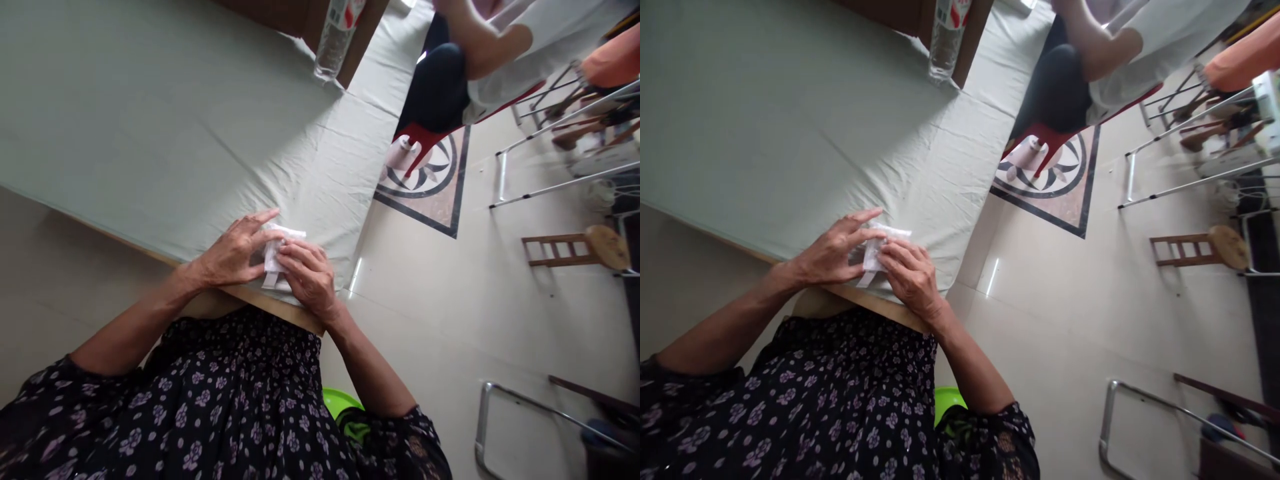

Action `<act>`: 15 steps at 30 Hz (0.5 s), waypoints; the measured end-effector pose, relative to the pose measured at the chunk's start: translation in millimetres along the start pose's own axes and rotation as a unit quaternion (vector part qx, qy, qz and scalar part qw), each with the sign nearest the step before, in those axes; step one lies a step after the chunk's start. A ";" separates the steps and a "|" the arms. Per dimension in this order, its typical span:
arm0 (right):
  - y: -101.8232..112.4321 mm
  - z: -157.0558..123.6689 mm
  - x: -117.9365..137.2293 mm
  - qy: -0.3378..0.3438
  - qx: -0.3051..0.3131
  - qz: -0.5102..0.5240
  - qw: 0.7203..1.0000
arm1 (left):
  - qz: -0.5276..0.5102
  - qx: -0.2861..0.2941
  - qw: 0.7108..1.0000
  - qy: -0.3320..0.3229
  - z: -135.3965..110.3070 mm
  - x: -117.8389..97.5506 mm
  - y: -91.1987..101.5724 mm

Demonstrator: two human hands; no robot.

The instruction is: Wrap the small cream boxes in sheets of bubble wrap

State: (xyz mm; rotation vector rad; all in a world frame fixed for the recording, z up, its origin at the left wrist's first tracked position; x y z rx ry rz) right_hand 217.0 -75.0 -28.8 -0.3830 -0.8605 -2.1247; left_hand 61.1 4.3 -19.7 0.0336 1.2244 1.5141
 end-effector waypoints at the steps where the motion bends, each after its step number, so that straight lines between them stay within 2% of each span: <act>1: -1.0 -2.3 -0.1 0.007 0.001 0.007 1.000 | -0.004 -0.009 1.000 0.003 -0.2 0.9 -1.7; 3: -2.9 -4.3 -1.8 -0.002 0.010 0.022 1.000 | -0.034 -0.028 0.999 0.021 1.4 2.2 -6.4; 6: -1.6 4.8 -7.3 -0.056 0.031 0.034 0.997 | -0.104 -0.051 0.990 0.075 9.9 3.2 -10.0; 9: 7.4 26.2 -18.5 -0.146 0.028 0.066 0.987 | -0.169 -0.052 0.963 0.204 20.0 9.9 -10.4; 12: 8.5 40.7 -33.5 -0.230 0.059 0.124 0.963 | -0.236 -0.022 0.907 0.348 23.8 17.8 -14.6; 13: 5.9 41.6 -38.5 -0.250 0.076 0.134 0.956 | -0.238 -0.012 0.895 0.376 24.2 19.5 -15.5; 15: -1.4 38.0 -48.8 -0.280 0.097 0.135 0.945 | -0.199 0.001 0.900 0.389 25.6 22.3 -13.6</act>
Point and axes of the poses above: each hand's wrist, its own z-axis towards the middle knuckle, its own y-axis out of the back of the hand, x = y × z, the point moved 6 cm from there along z, towards the middle knuckle, and after that the axes turned 14 degrees about -x, right-handed, at the moved point
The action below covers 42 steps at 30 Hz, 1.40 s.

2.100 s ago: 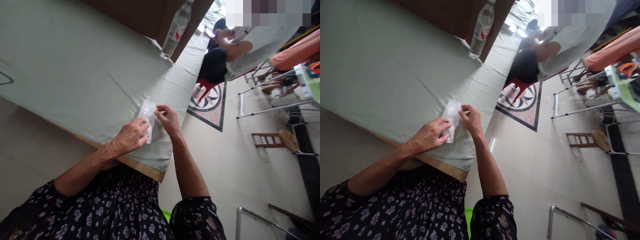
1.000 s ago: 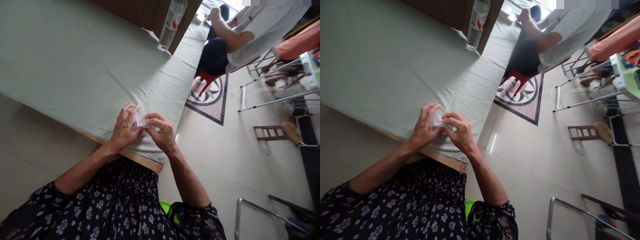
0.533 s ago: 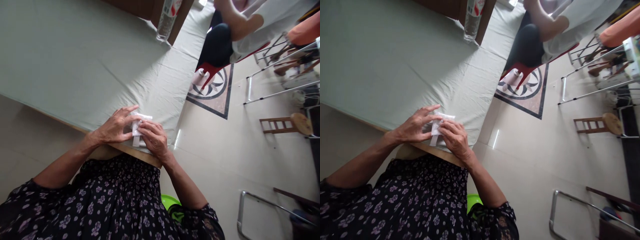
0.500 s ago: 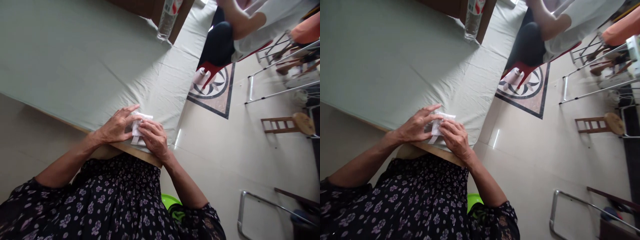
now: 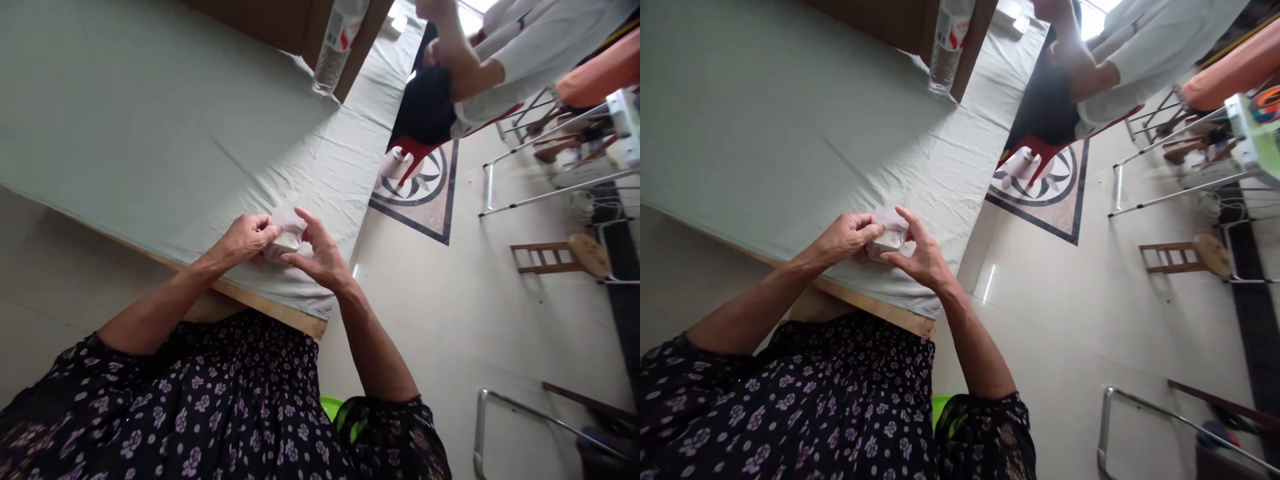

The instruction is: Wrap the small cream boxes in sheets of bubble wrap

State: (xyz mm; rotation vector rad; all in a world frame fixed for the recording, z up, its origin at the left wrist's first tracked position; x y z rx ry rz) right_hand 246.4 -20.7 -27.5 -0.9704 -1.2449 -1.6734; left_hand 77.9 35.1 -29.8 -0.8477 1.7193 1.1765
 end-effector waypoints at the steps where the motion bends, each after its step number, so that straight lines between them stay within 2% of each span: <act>1: -2.5 0.9 -6.8 -0.015 -0.001 0.000 1.000 | 0.035 -0.012 0.999 -0.016 1.0 -1.2 2.7; 3: -8.3 2.3 -19.4 -0.042 -0.006 0.020 0.999 | 0.083 -0.034 0.994 -0.063 2.0 -4.5 8.4; 5: -14.5 4.6 -28.9 -0.072 0.001 0.070 0.995 | 0.052 -0.037 0.994 -0.084 2.2 -5.6 11.4; 7: -19.2 8.5 -34.0 -0.098 0.016 0.120 0.988 | -0.045 -0.001 0.997 -0.064 2.6 -3.0 8.2; 10: -21.6 13.7 -36.4 -0.118 0.030 0.151 0.981 | -0.175 0.050 0.983 -0.014 4.0 2.9 -2.4; 14: -14.7 14.2 -37.2 -0.102 -0.026 0.101 0.989 | -0.234 0.014 0.972 0.026 7.8 13.7 -8.9; 17: -11.3 10.1 -34.7 -0.079 -0.070 0.063 0.992 | -0.236 -0.014 0.971 0.031 7.5 19.9 -9.5; 23: -17.0 3.0 -27.2 -0.051 -0.100 0.019 0.994 | -0.159 -0.051 0.986 0.000 4.9 20.5 -3.2; 31: -24.6 -2.4 -14.0 -0.011 -0.123 -0.013 0.992 | -0.148 -0.045 0.988 -0.018 8.2 17.9 -1.0; 36: -22.9 7.1 -23.7 -0.060 -0.103 0.038 0.992 | -0.147 -0.034 0.988 -0.021 10.2 19.2 -0.4; 42: -29.1 38.2 -37.3 -0.114 -0.084 0.125 0.982 | -0.191 -0.006 0.982 -0.006 12.2 20.8 -4.2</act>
Point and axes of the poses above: each hand's wrist, its own z-axis towards the middle knuckle, its own y-axis out of the back of the hand, x = y × z, the point moved 6 cm from there along z, towards the middle knuckle, and after that the axes turned 14 degrees about -x, right-handed, at the moved point
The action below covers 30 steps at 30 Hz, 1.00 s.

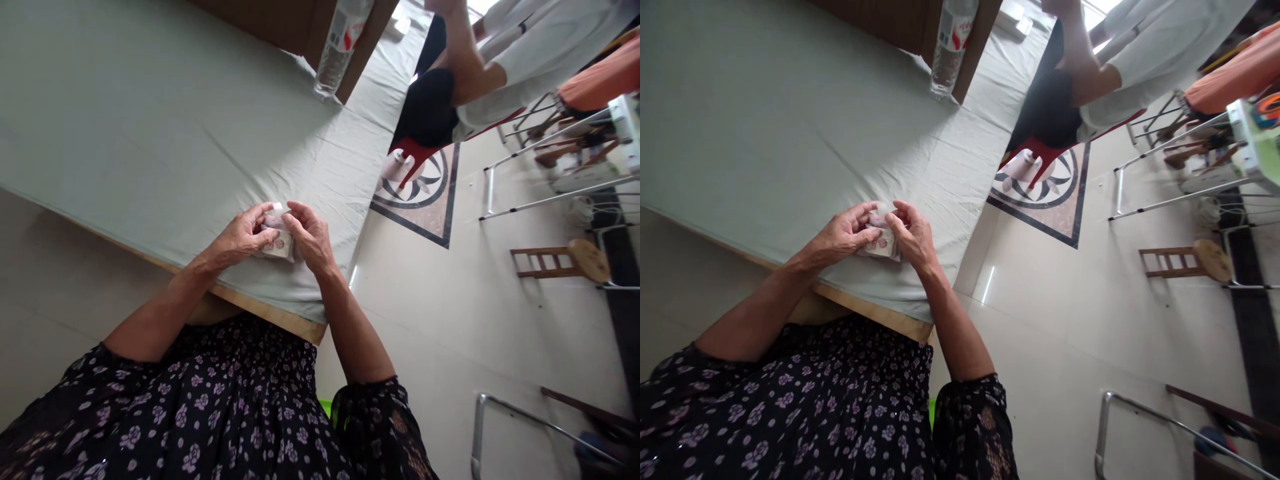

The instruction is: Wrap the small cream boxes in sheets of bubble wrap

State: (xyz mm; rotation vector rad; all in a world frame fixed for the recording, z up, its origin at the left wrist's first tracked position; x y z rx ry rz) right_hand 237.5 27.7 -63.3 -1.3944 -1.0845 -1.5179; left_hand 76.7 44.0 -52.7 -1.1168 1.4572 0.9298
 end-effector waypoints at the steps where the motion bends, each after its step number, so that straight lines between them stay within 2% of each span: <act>1: -3.3 4.7 -0.8 -0.014 0.005 0.023 1.000 | -0.003 0.002 1.000 0.000 0.7 0.5 -0.2; 4: -13.3 13.3 -1.4 -0.052 0.025 0.092 0.994 | -0.005 0.008 1.000 -0.002 2.2 1.4 -0.4; 6: -15.8 14.7 1.6 -0.047 0.020 0.110 0.993 | -0.007 0.009 1.000 -0.001 2.2 1.1 -0.2; 9: -12.5 10.5 10.2 0.001 -0.012 0.085 0.996 | -0.010 0.002 1.000 -0.007 -0.2 -0.9 0.1; 12: -6.0 -0.4 22.1 0.066 -0.041 0.026 0.997 | 0.017 -0.021 0.999 -0.040 -4.4 -3.5 0.7; 16: 2.6 -19.7 36.6 0.154 -0.061 -0.074 0.983 | 0.067 -0.055 0.992 -0.091 -8.8 -3.0 0.4; 19: 5.8 -38.5 45.3 0.247 -0.061 -0.163 0.953 | 0.086 -0.073 0.985 -0.128 -10.4 -2.3 -1.3; 22: 4.4 -62.6 52.8 0.361 -0.033 -0.256 0.896 | 0.087 -0.077 0.983 -0.141 -11.2 -1.7 -3.0; 24: 6.0 -75.1 55.9 0.400 -0.007 -0.285 0.871 | 0.088 -0.080 0.982 -0.144 -11.4 -1.8 -2.5; 26: 12.6 -78.3 57.8 0.395 0.001 -0.289 0.872 | 0.091 -0.083 0.982 -0.143 -11.1 -1.5 -1.3; 30: 26.2 -60.6 52.7 0.332 -0.008 -0.259 0.907 | 0.086 -0.080 0.983 -0.138 -9.5 0.6 -0.5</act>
Point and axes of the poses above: each hand's wrist, its own z-axis towards the middle knuckle, its own y-axis out of the back of the hand, x = y × z, the point moved 6 cm from there along z, towards the middle knuckle, and after that the axes turned 14 degrees about -x, right-handed, at the moved point
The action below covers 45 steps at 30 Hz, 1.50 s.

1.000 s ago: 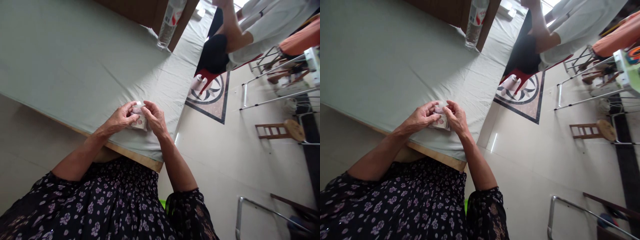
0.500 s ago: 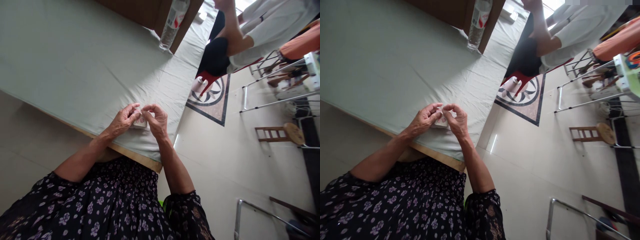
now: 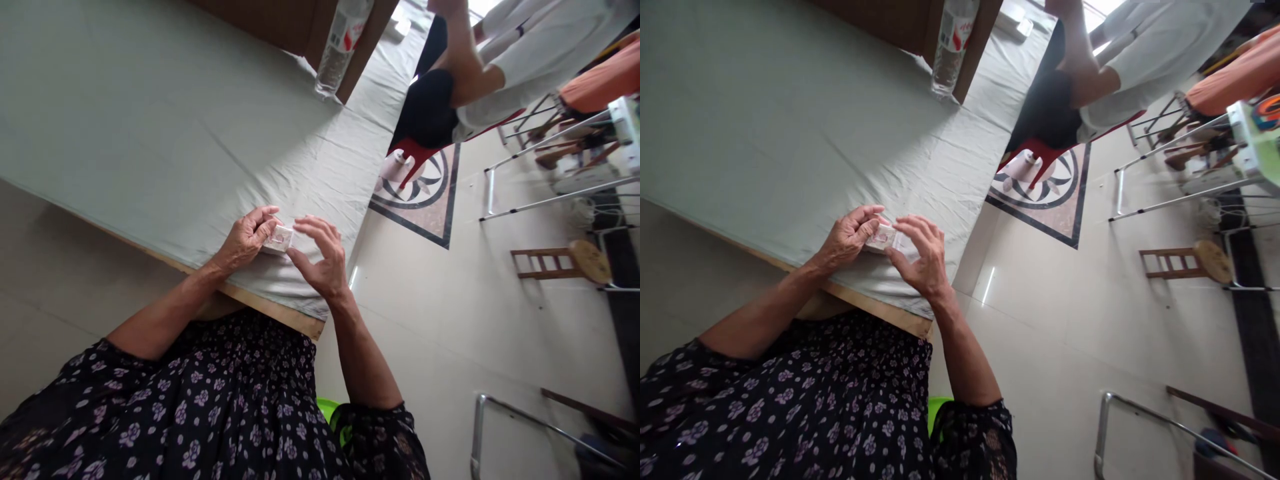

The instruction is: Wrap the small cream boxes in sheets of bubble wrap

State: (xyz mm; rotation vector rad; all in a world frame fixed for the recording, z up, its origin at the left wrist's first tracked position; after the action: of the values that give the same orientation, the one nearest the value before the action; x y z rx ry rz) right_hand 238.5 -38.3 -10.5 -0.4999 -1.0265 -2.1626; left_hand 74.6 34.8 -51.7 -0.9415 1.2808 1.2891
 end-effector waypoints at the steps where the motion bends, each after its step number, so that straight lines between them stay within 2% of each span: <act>1: -4.4 1.8 -6.0 -0.011 0.016 0.006 1.000 | -0.002 0.000 1.000 0.000 0.0 0.5 -0.3; 3: -18.7 2.3 -15.2 -0.023 0.066 0.007 0.997 | -0.003 -0.006 1.000 -0.001 -0.4 0.9 0.0; 5: -30.6 1.2 -19.6 -0.031 0.091 0.001 0.995 | -0.002 -0.024 1.000 -0.004 -0.4 0.8 2.3; 10: -29.4 9.1 -20.0 -0.041 -0.002 0.010 0.999 | -0.021 -0.117 0.993 -0.022 3.6 4.2 15.5; 13: -36.7 12.8 -31.8 -0.065 0.017 0.025 0.997 | -0.043 -0.143 0.988 -0.034 6.2 11.6 17.0; 16: -46.4 7.7 -49.8 -0.108 0.043 0.059 0.991 | -0.030 -0.139 0.988 -0.052 6.8 17.9 14.2; 19: -43.4 -0.9 -58.6 -0.126 0.013 0.098 0.987 | -0.010 -0.127 0.988 -0.082 5.7 18.9 12.3; 25: -30.7 -9.9 -60.1 -0.188 -0.024 0.153 0.970 | 0.037 -0.089 0.989 -0.115 5.6 16.3 10.4; 30: -37.6 -9.1 -62.9 -0.183 0.000 0.140 0.973 | 0.047 -0.065 0.990 -0.117 5.9 14.7 8.1; 35: -42.0 -10.8 -68.2 -0.185 0.006 0.097 0.978 | 0.023 -0.047 0.995 -0.087 4.7 14.2 2.8; 45: -41.5 -11.5 -66.7 -0.170 0.010 0.048 0.984 | 0.036 -0.057 0.994 -0.081 6.0 9.1 3.6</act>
State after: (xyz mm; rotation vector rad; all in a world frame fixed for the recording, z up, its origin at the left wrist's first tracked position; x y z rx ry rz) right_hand 254.3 -0.7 -78.7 -0.9139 -1.1760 -2.0205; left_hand 70.5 42.3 -59.3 -0.8583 1.1340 1.4774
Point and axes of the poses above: each hand's wrist, its own z-axis towards the middle knuckle, its own y-axis out of the back of the hand, x = y × z, the point moved 6 cm from there along z, towards the middle knuckle, and after that the axes turned 14 degrees about -x, right-handed, at the moved point
